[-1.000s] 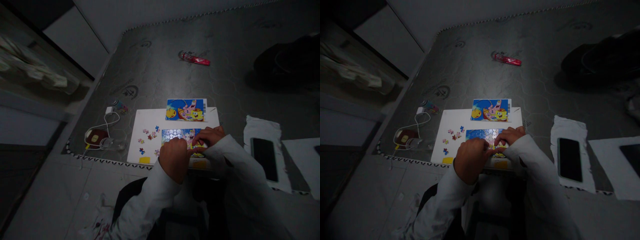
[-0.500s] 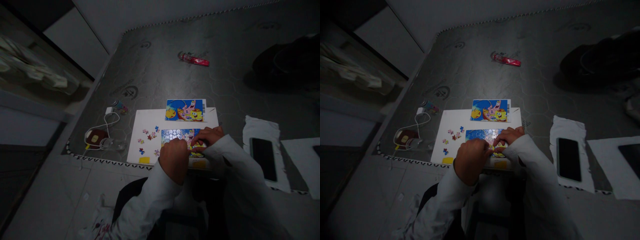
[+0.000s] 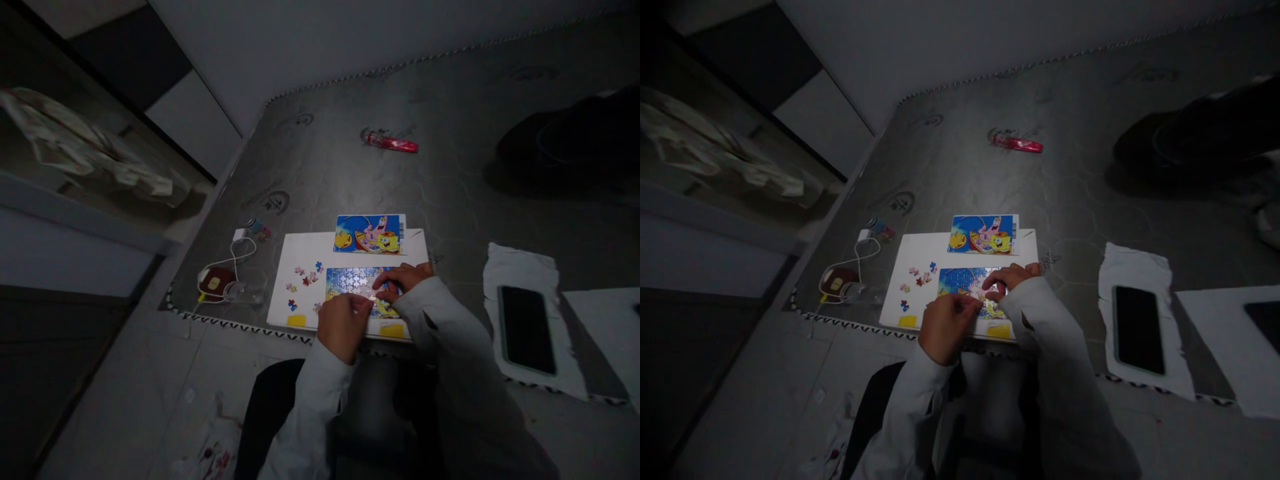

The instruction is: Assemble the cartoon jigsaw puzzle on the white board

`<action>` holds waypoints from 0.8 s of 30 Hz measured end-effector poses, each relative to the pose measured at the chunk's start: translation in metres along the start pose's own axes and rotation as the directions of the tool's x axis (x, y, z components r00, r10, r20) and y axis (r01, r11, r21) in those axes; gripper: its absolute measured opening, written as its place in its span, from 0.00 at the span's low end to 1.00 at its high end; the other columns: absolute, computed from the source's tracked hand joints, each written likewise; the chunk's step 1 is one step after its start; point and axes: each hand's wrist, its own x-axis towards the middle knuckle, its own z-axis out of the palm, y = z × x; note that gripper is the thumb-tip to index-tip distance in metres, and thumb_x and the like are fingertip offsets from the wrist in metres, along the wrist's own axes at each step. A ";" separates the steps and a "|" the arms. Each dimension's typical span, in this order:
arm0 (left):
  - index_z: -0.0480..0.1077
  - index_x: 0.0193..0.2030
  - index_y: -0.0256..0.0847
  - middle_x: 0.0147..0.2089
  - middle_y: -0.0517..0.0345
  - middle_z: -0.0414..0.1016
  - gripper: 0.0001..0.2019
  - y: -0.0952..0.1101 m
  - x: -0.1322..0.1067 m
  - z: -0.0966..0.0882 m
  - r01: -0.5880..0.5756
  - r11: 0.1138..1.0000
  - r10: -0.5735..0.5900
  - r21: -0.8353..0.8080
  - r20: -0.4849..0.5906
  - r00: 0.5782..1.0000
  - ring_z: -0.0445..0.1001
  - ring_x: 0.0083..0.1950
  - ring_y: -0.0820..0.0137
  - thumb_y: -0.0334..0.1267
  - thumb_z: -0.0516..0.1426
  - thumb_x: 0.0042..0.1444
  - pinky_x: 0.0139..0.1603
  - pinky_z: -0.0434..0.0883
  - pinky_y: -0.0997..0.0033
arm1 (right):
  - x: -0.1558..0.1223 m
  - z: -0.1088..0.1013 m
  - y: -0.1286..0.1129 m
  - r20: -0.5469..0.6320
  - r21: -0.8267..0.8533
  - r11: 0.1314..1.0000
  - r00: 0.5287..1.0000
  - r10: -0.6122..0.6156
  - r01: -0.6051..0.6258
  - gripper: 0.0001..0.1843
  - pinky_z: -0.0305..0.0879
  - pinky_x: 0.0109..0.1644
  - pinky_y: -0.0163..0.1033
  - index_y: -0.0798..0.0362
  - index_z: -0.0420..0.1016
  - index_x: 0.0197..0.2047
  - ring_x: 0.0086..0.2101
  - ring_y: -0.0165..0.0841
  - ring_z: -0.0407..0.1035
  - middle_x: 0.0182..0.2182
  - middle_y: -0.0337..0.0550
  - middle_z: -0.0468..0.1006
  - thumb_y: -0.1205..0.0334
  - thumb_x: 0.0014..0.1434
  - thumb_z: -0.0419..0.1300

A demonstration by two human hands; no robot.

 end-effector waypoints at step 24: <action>0.86 0.41 0.41 0.44 0.47 0.92 0.09 0.018 -0.004 0.026 0.124 0.990 -0.136 -0.072 -0.188 0.973 0.90 0.51 0.54 0.43 0.71 0.70 0.49 0.74 0.63 | 0.009 -0.005 -0.027 0.054 -0.023 0.988 0.986 0.156 -0.155 0.06 0.56 0.54 0.51 0.36 0.91 0.39 0.47 0.43 0.76 0.34 0.38 0.86 0.58 0.61 0.73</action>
